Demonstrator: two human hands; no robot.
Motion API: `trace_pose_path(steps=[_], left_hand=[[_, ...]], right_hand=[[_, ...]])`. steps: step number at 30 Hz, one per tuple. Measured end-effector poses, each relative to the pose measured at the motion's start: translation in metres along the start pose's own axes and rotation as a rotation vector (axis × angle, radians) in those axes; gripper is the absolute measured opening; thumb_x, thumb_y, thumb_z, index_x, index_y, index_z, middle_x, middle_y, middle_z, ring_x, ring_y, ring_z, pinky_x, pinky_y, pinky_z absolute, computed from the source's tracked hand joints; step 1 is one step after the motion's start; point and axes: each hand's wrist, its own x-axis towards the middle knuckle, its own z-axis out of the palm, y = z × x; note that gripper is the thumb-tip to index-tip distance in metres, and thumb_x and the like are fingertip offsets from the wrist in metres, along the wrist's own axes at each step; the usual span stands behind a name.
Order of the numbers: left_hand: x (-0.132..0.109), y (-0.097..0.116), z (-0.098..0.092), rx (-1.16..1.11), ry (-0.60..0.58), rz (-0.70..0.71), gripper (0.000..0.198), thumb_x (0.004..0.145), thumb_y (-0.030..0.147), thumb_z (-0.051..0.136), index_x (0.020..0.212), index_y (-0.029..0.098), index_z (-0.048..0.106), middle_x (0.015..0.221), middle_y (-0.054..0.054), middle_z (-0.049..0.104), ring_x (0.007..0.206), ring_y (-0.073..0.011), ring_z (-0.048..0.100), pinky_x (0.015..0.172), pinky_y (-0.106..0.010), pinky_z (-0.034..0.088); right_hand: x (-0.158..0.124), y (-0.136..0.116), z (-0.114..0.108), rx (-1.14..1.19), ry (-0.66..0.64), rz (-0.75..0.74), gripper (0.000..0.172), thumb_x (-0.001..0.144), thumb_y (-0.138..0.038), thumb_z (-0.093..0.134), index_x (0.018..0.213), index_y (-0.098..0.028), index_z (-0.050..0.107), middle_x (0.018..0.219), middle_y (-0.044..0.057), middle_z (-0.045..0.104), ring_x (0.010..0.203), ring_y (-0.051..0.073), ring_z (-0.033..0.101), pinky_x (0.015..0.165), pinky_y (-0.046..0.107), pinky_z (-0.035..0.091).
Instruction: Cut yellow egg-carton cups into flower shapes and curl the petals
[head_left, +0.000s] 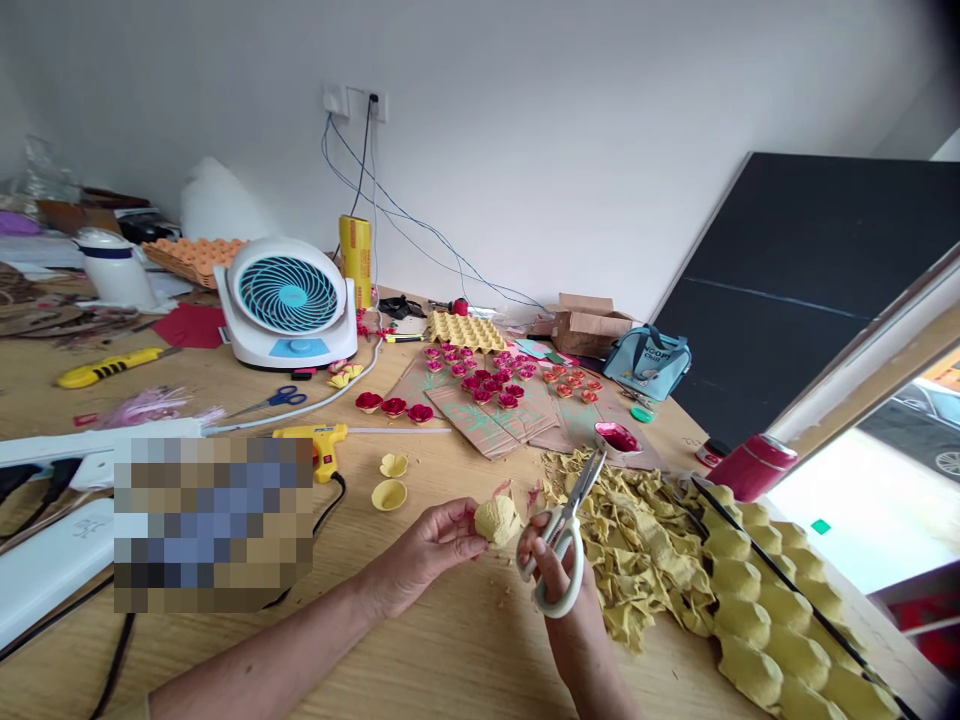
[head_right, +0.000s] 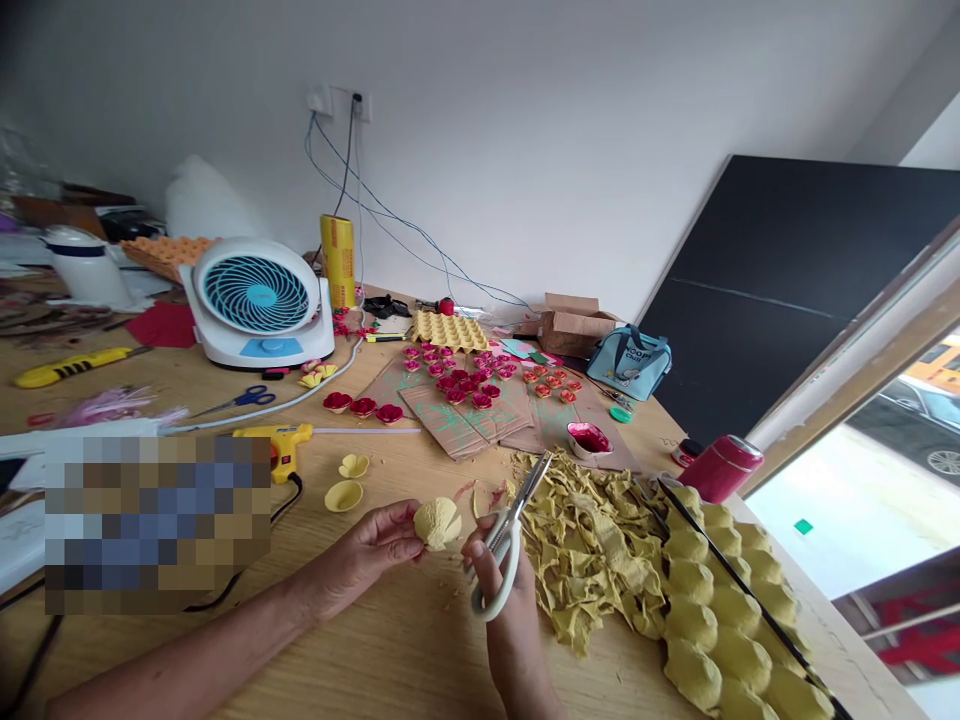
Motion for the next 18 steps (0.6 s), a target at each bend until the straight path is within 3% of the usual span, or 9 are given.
trace_pose_path(steps=[9,18], left_hand=[[-0.0005,-0.0003,-0.0046,-0.353,-0.018,-0.155,0.026,0.074,0.023,0.080,0.098,0.015,0.072,0.087,-0.005,0.067,0.076,-0.0125,0.060,0.072,-0.026,0.043],[0.0010,-0.0014,-0.0060,-0.418,-0.011,-0.173,0.028,0.071,0.020,0.080,0.097,0.015,0.073,0.084,-0.004,0.067,0.074,-0.0126,0.060,0.071,-0.027,0.046]], right_hand=[[-0.0040,-0.0071,0.0034,-0.062,-0.044,-0.010,0.035,0.087,-0.052,0.065,0.105,-0.022,0.060,0.077,0.000,0.059,0.070,0.016,0.050,0.068,0.029,0.040],[-0.0051,-0.0070,0.0051,-0.113,-0.039,-0.009,0.038,0.086,-0.055,0.064,0.103,-0.022,0.061,0.074,0.000,0.056,0.068,0.016,0.048,0.067,0.029,0.040]])
